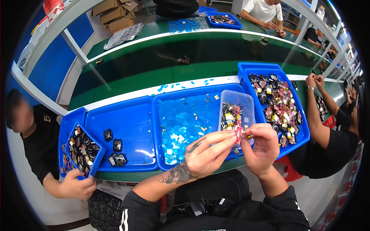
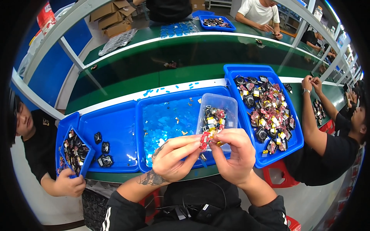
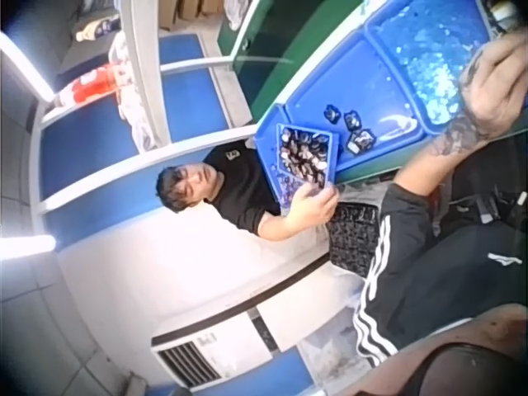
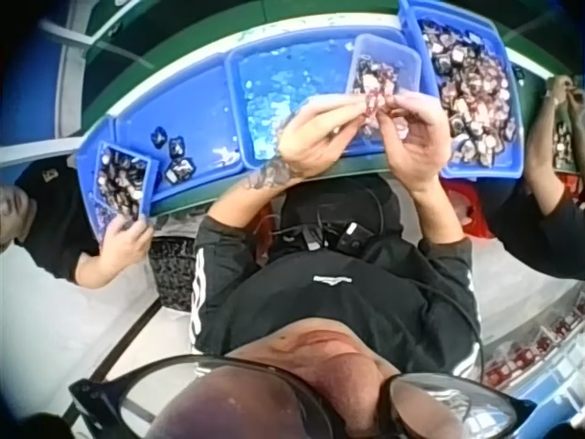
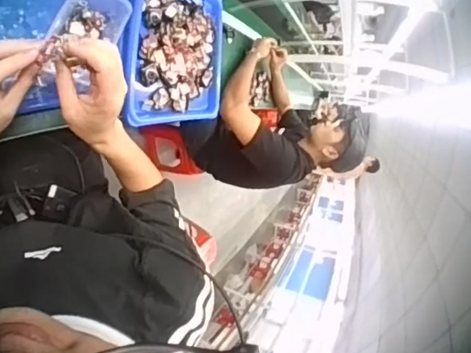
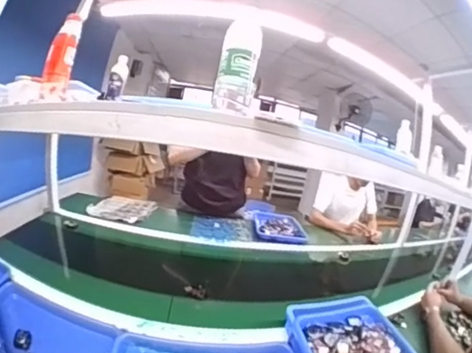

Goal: Manually assembling small electronic components, such as fitting batteries into plastic device housings, at a factory workbench.

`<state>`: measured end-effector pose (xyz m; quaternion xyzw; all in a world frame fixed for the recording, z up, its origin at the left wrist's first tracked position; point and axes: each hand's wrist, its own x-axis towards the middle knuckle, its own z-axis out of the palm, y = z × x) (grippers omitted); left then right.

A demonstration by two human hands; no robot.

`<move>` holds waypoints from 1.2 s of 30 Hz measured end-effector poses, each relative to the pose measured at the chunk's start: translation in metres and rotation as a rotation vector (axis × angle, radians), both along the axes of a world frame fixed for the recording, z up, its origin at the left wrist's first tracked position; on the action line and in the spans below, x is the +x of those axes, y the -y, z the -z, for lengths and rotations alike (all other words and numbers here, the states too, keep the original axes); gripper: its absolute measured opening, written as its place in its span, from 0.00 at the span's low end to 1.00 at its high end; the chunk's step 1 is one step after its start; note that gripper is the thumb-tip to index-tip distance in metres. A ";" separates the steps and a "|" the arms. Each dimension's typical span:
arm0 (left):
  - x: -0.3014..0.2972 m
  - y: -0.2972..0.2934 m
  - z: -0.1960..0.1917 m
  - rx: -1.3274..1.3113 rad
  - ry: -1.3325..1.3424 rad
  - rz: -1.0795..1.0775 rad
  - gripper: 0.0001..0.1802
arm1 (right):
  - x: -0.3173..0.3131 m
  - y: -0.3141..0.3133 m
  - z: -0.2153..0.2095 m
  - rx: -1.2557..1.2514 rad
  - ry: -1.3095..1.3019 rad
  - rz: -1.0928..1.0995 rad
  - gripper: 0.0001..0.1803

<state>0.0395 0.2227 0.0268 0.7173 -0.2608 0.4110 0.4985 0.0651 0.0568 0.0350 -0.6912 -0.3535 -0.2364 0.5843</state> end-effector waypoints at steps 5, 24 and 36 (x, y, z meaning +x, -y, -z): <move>0.001 0.000 0.000 -0.007 0.024 -0.001 0.17 | -0.001 0.000 0.001 0.020 0.059 -0.003 0.24; 0.001 -0.005 0.004 0.054 0.004 -0.030 0.19 | 0.001 0.001 -0.008 -0.091 -0.025 -0.028 0.26; 0.006 -0.005 0.007 0.085 0.080 -0.122 0.18 | -0.008 0.004 -0.012 -0.209 0.179 0.060 0.14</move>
